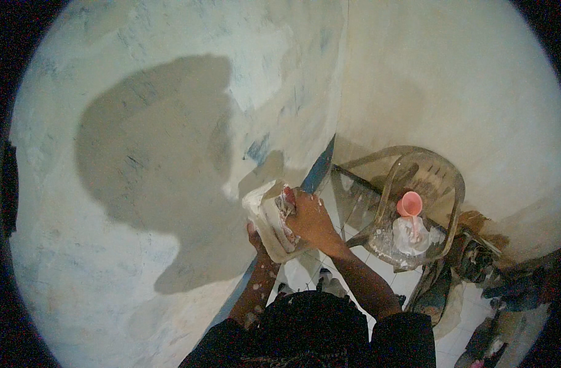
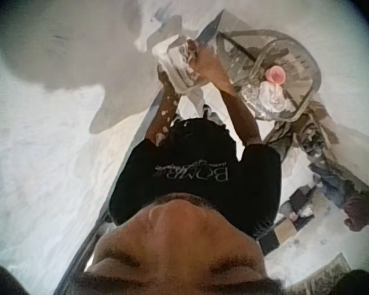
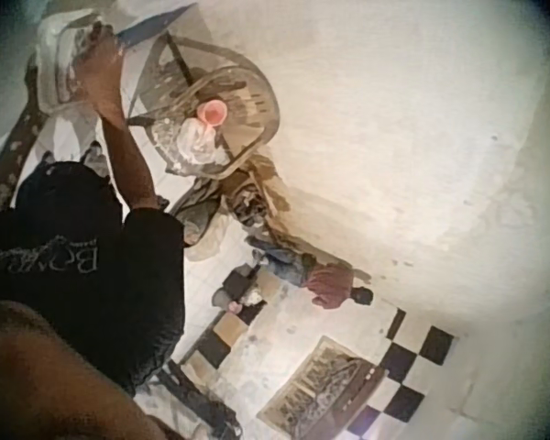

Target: The person uses a putty knife to apply white plaster to a wall, smoothing it across the surface and picking up more plaster from a handheld tray.

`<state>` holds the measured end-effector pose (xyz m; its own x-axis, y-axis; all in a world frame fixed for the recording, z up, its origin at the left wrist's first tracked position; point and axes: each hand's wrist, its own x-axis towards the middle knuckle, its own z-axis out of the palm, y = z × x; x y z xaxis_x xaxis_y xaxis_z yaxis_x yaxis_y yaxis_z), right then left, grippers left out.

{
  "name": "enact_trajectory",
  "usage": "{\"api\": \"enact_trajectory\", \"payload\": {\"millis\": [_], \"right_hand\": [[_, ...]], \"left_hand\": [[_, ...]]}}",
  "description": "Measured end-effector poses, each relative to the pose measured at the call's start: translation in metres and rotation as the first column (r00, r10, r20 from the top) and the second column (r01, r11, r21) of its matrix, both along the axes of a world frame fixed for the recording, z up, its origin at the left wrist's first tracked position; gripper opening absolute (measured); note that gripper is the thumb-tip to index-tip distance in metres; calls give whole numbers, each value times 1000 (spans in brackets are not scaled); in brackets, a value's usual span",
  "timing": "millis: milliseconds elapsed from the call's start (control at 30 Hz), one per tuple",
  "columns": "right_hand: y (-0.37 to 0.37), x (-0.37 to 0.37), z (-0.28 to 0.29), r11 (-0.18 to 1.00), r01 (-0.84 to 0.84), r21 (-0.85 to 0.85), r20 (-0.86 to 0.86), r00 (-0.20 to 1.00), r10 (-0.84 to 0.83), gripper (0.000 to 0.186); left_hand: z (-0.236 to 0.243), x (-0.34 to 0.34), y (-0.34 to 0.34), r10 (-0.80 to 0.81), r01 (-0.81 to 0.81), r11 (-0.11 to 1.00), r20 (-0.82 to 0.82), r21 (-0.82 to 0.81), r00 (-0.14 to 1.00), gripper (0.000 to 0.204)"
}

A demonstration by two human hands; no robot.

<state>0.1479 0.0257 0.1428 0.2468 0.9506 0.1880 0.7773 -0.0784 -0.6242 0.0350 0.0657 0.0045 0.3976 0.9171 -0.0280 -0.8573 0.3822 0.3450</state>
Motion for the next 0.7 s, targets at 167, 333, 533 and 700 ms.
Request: {"api": "enact_trajectory", "payload": {"millis": [167, 333, 533, 700], "right_hand": [[4, 13, -2, 994, -103, 33, -184, 977, 107, 30], [2, 22, -13, 987, -45, -154, -177, 984, 17, 33], [-5, 51, -26, 972, -149, -183, -147, 981, 123, 31], [-14, 77, -22, 875, -363, -321, -343, 905, 250, 38]], "left_hand": [[2, 5, 3, 3, -4, 999, 18, 44, 1000, 64], [10, 13, -4, 1, 0, 999, -18, 36, 1000, 69], [11, 29, -7, -66, 62, 997, 104, 48, 992, 64], [1, 27, -2, -7, 7, 1000, 54, -13, 999, 60]]}}
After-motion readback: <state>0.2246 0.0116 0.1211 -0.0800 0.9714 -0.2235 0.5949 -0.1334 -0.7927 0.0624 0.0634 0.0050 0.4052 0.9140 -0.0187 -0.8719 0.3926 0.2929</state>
